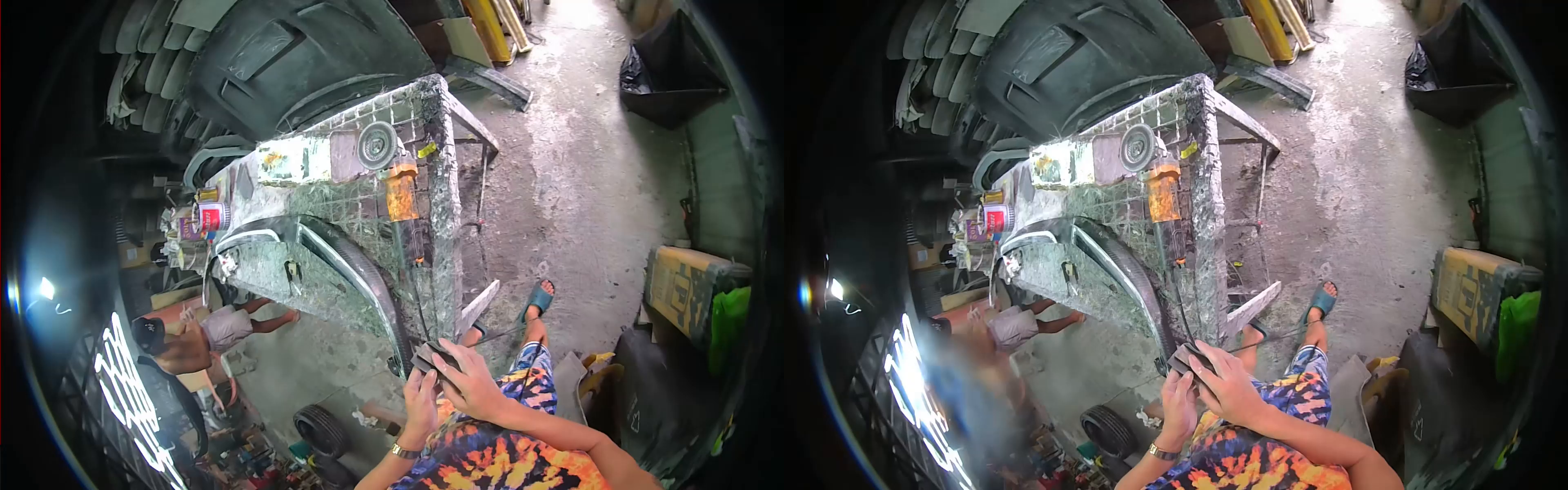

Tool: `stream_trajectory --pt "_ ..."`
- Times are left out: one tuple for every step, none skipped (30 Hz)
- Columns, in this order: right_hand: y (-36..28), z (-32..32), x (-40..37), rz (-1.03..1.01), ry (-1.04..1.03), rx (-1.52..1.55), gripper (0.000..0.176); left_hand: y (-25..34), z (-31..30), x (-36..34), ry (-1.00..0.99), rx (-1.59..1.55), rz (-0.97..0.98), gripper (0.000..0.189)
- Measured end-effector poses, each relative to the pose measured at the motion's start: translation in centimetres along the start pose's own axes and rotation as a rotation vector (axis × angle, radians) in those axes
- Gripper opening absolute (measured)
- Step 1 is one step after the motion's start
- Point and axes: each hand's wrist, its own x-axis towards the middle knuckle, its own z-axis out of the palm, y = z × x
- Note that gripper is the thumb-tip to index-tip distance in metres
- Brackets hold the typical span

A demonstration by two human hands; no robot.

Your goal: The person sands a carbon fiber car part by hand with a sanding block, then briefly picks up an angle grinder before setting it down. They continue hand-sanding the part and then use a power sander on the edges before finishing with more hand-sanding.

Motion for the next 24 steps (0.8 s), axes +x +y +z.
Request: stream_trajectory --pt "0.3 -0.3 -0.1 0.003 0.006 -0.011 0.057 -0.1 0.2 -0.1 0.018 0.010 -0.011 0.041" --pt "0.7 -0.5 -0.2 -0.002 0.010 0.005 0.057 -0.3 0.3 0.0 0.026 0.023 -0.004 0.041" --pt "1.1 -0.8 -0.4 -0.005 0.020 -0.042 0.055 -0.6 0.5 -0.1 0.044 0.031 -0.009 0.040" --pt "1.4 -1.0 -0.6 -0.005 0.027 -0.089 0.053 -0.9 0.6 -0.2 0.064 0.036 -0.019 0.040" --pt "1.7 -1.1 -0.8 -0.002 0.025 -0.079 0.053 -1.3 0.7 -0.2 0.073 0.042 -0.021 0.040" --pt "2.0 -1.2 -1.0 0.005 0.036 -0.121 0.051 -1.4 1.1 -0.4 0.086 0.061 -0.011 0.036" --pt "2.1 -1.2 -1.4 0.012 0.046 -0.166 0.050 -1.5 1.4 -0.8 0.098 0.077 -0.004 0.032" --pt "2.5 -1.3 -1.6 0.015 0.041 -0.165 0.050 -1.6 1.9 -1.1 0.102 0.075 -0.008 0.032" --pt "2.9 -1.3 -1.5 0.010 0.001 -0.118 0.047 -1.5 2.4 -1.3 0.108 0.080 0.024 0.031" --pt "3.1 -1.5 -1.4 0.004 -0.038 -0.074 0.045 -1.5 2.8 -1.6 0.112 0.081 0.057 0.029" --pt "3.0 -1.6 -1.3 0.004 -0.042 -0.084 0.045 -1.7 2.6 -1.8 0.108 0.071 0.055 0.029" --pt "2.6 -1.5 -0.9 0.010 0.015 -0.038 0.041 -1.8 2.0 -1.8 0.077 0.118 0.088 0.028" --pt "2.1 -1.4 -0.5 0.013 0.069 0.007 0.038 -2.0 1.5 -1.9 0.047 0.160 0.123 0.027" --pt "1.6 -1.5 -0.2 0.028 0.076 0.016 0.036 -2.1 0.9 -1.8 0.039 0.166 0.129 0.036" --pt "1.1 -1.4 0.2 0.022 0.065 -0.003 0.036 -2.1 0.3 -1.8 0.035 0.144 0.131 0.036" --pt "0.5 -1.3 0.5 0.027 0.093 -0.015 0.035 -1.9 -0.4 -1.9 0.024 0.227 0.105 0.035" --pt "0.0 -1.0 0.7 0.032 0.125 -0.029 0.034 -2.0 -1.2 -1.9 0.008 0.312 0.079 0.035" --pt "-0.1 -0.5 0.7 0.060 0.124 0.000 0.031 -2.0 -1.8 -1.8 -0.027 0.316 0.140 0.032" --pt "-0.4 -0.3 0.8 0.052 0.119 -0.026 0.031 -1.9 -2.6 -1.7 -0.039 0.292 0.146 0.032" --pt "-0.6 -0.3 1.0 0.212 0.054 0.075 0.029 -1.7 -3.6 -1.5 -0.064 0.274 0.159 0.030" --pt "-0.8 -0.2 1.0 0.371 -0.007 0.172 0.028 -1.4 -4.1 -1.1 -0.089 0.253 0.175 0.028" --pt "-0.4 0.6 1.0 0.475 0.061 0.591 0.032 0.5 -3.2 -1.4 -0.027 0.178 0.204 0.023" --pt "-0.3 0.8 0.7 0.470 0.056 0.554 0.032 0.4 -4.4 -1.1 -0.041 0.143 0.207 0.023" --pt "-0.9 0.7 1.0 0.518 0.108 0.748 0.029 0.4 -6.2 -0.4 -0.050 0.145 0.224 0.025"
